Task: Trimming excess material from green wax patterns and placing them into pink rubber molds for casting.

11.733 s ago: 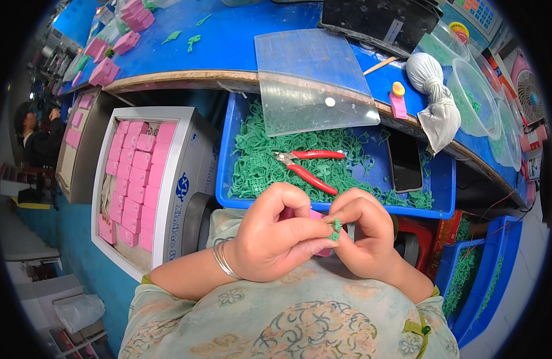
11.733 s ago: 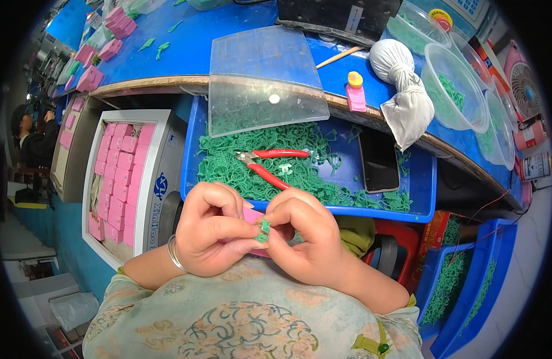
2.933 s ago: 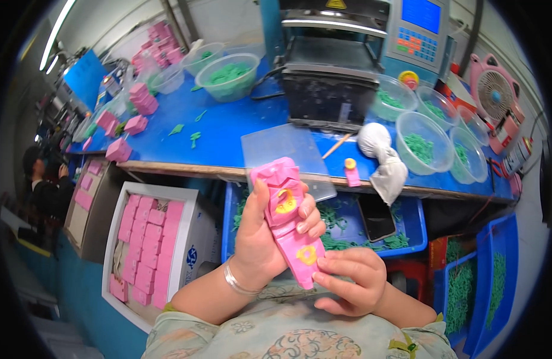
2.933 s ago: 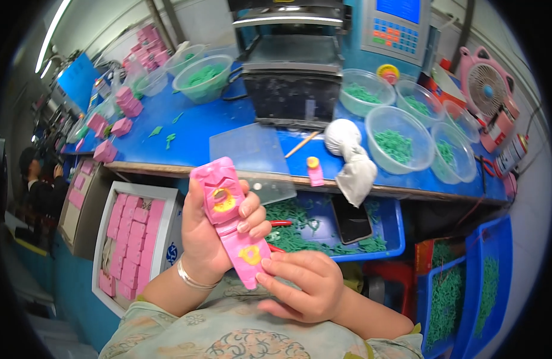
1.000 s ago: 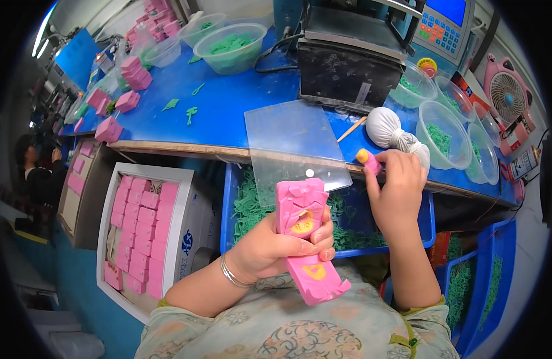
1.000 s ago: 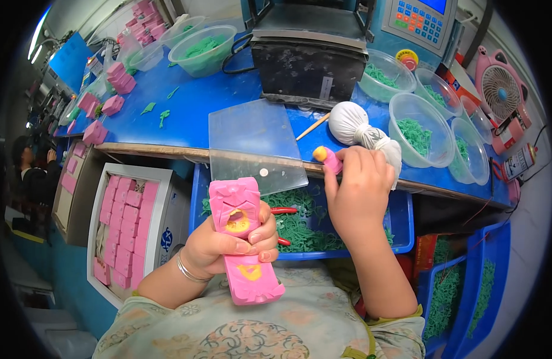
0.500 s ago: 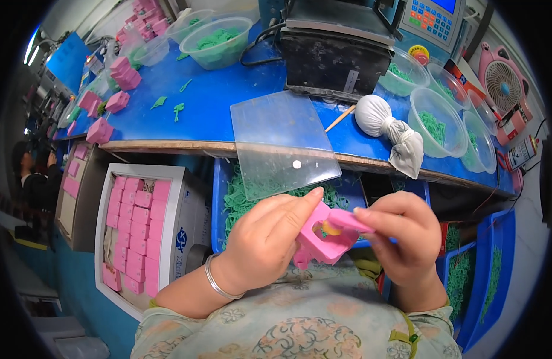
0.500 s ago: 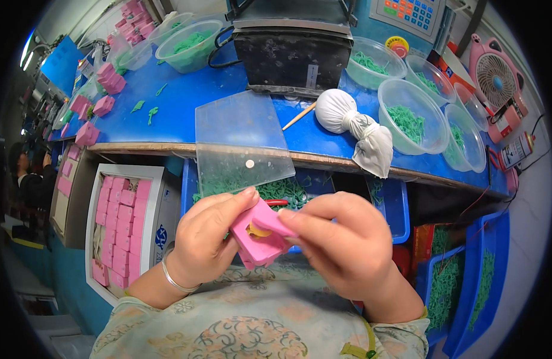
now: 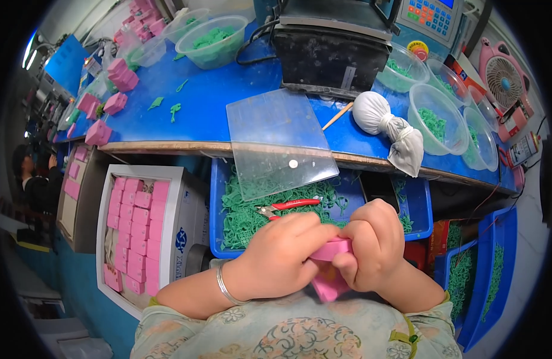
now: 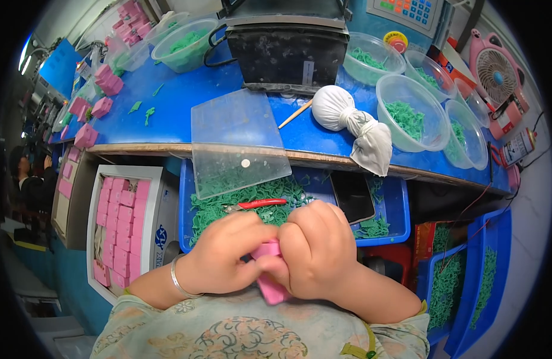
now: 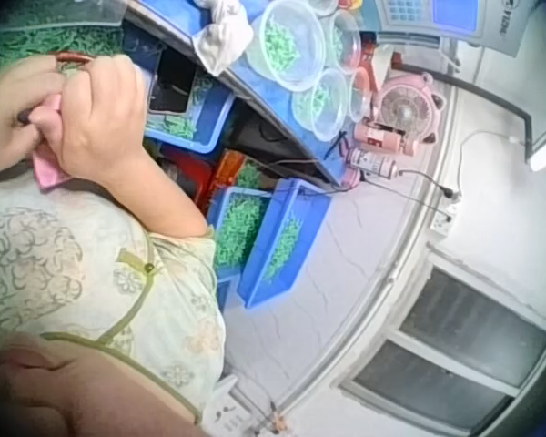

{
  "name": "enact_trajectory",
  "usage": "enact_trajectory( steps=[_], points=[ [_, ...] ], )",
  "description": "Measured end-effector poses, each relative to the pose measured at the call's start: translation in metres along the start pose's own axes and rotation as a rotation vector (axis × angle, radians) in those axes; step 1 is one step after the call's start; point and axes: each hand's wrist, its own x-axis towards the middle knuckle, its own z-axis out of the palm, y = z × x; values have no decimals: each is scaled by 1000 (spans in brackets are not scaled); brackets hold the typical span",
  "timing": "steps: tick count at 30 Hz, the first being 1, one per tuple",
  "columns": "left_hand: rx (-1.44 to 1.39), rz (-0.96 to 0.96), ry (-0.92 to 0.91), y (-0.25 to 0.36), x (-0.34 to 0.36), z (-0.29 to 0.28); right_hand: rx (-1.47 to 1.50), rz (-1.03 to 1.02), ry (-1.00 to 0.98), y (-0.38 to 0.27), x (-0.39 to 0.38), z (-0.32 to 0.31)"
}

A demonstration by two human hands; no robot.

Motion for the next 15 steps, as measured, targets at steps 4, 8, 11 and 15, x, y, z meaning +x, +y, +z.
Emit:
enact_trajectory(
  steps=[4, 8, 11, 15],
  points=[
    [-257, -92, -119, -10, -3, 10, 272, 190, -92, 15, -4, 8],
    [-380, -232, -200, -20, 2, 11, 570, 464, -221, 27, -9, 13],
    [-697, -530, -188, -26, 1, 19, 1151, 917, -26, 25, -7, 19],
    [-960, -550, -50, -26, 5, 24, 1083, 1066, -132, 32, -9, 20]
  ],
)
